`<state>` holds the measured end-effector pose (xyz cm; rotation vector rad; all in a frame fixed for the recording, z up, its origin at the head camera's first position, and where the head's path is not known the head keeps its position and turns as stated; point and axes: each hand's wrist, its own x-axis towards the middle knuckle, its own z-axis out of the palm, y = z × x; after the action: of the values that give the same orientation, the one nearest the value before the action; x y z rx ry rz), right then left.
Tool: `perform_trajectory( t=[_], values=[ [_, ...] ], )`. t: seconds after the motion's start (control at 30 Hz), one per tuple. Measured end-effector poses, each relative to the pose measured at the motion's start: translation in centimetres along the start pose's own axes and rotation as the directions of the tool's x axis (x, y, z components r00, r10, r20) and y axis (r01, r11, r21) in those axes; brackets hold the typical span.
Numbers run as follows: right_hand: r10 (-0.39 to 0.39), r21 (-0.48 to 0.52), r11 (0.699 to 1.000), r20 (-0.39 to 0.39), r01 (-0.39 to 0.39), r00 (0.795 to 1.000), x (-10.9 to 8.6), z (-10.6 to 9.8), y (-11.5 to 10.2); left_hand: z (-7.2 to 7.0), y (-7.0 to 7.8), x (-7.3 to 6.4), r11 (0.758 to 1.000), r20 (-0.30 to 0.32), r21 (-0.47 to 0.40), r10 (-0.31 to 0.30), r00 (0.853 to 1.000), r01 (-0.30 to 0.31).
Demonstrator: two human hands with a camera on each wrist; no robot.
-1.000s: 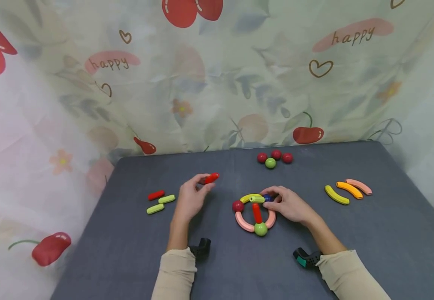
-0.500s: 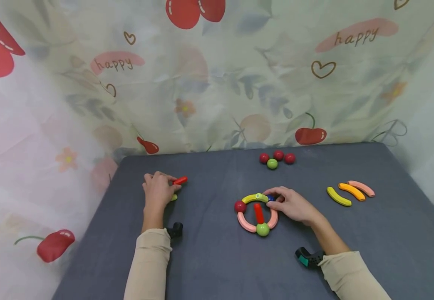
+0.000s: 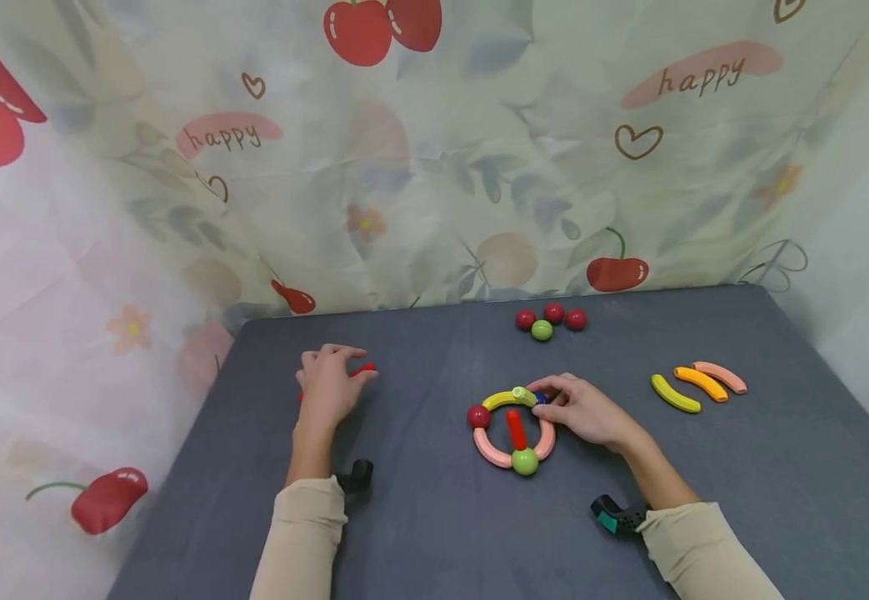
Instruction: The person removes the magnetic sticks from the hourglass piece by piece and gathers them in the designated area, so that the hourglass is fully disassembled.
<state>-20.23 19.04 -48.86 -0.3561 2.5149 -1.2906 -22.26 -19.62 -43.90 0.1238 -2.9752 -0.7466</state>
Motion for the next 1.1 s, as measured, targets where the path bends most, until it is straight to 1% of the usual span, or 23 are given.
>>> perform_trajectory(
  t=[0.07, 0.1, 0.17, 0.23, 0.3, 0.33, 0.4, 0.47, 0.53, 0.6, 0.67, 0.77, 0.87, 0.93, 0.97, 1.0, 1.03, 1.1],
  values=[
    [0.008, 0.007, 1.0, -0.001, -0.008, 1.0, 0.0, 0.0, 0.1, 0.2, 1.8, -1.2, 0.993, 0.011, -0.102, 0.062, 0.998, -0.061],
    [0.013, 0.013, 1.0, -0.001, -0.013, 1.0, 0.0, 0.1, 0.2, 0.5, 2.8, -1.9, 0.984, 0.02, -0.155, 0.091, 0.996, -0.087],
    [0.015, 0.022, 1.0, 0.004, -0.015, 1.0, -0.1, 0.2, 0.4, 1.5, 4.6, -3.3, 0.959, 0.051, -0.255, 0.145, 0.988, -0.128],
    [0.017, 0.036, 0.999, 0.006, -0.017, 1.0, 0.0, 0.3, 0.5, 2.9, 6.4, -4.7, 0.937, 0.099, -0.32, 0.179, 0.979, -0.14],
    [0.016, 0.048, 0.999, 0.008, -0.016, 1.0, 0.0, 0.4, 0.6, 4.4, 8.1, -5.9, 0.922, 0.16, -0.36, 0.208, 0.965, -0.14],
    [0.014, 0.05, 0.999, 0.007, -0.015, 1.0, 0.0, 0.3, 0.6, 5.1, 8.8, -6.4, 0.917, 0.192, -0.374, 0.227, 0.955, -0.143],
    [0.009, 0.053, 0.999, 0.006, -0.01, 1.0, 0.0, 0.2, 0.5, 6.4, 10.0, -7.2, 0.913, 0.248, -0.382, 0.249, 0.936, -0.141],
    [0.009, 0.049, 0.999, 0.006, -0.009, 1.0, 0.0, 0.1, 0.5, 7.4, 11.0, -7.7, 0.915, 0.284, -0.383, 0.252, 0.925, -0.131],
    [0.01, 0.043, 0.999, 0.002, -0.01, 1.0, 0.0, 0.0, 0.4, 8.1, 11.7, -8.0, 0.921, 0.304, -0.369, 0.248, 0.92, -0.126],
    [-0.001, 0.034, 0.999, -0.003, 0.001, 1.0, 0.0, -0.2, 0.3, 8.5, 12.2, -8.2, 0.926, 0.315, -0.358, 0.24, 0.918, -0.119],
    [-0.002, 0.032, 0.999, -0.006, 0.002, 1.0, 0.1, -0.2, 0.3, 8.9, 12.6, -8.4, 0.923, 0.328, -0.365, 0.247, 0.912, -0.118],
    [-0.011, 0.023, 1.0, -0.003, 0.012, 1.0, 0.1, -0.3, 0.4, 9.1, 12.9, -8.6, 0.914, 0.354, -0.391, 0.26, 0.899, -0.111],
    [-0.011, 0.023, 1.0, 0.0, 0.011, 1.0, 0.3, -0.2, 0.5, 9.2, 13.0, -8.9, 0.915, 0.377, -0.385, 0.275, 0.885, -0.12],
    [-0.011, 0.022, 1.0, -0.002, 0.011, 1.0, 0.3, -0.1, 0.5, 9.2, 13.0, -9.1, 0.918, 0.379, -0.37, 0.288, 0.88, -0.142],
    [-0.009, 0.024, 1.0, -0.001, 0.009, 1.0, 0.3, -0.1, 0.6, 9.2, 13.0, -9.2, 0.915, 0.377, -0.376, 0.293, 0.879, -0.144],
    [-0.007, 0.023, 1.0, -0.001, 0.007, 1.0, 0.3, -0.1, 0.6, 9.1, 13.0, -9.1, 0.906, 0.368, -0.4, 0.299, 0.88, -0.141],
    [-0.005, 0.024, 1.0, 0.001, 0.005, 1.0, 0.3, -0.2, 0.5, 9.1, 12.9, -9.1, 0.893, 0.351, -0.427, 0.306, 0.885, -0.14],
    [-0.002, 0.02, 1.0, 0.003, 0.002, 1.0, 0.3, -0.3, 0.5, 8.7, 12.6, -8.7, 0.88, 0.295, -0.451, 0.307, 0.905, -0.152]
  ],
)
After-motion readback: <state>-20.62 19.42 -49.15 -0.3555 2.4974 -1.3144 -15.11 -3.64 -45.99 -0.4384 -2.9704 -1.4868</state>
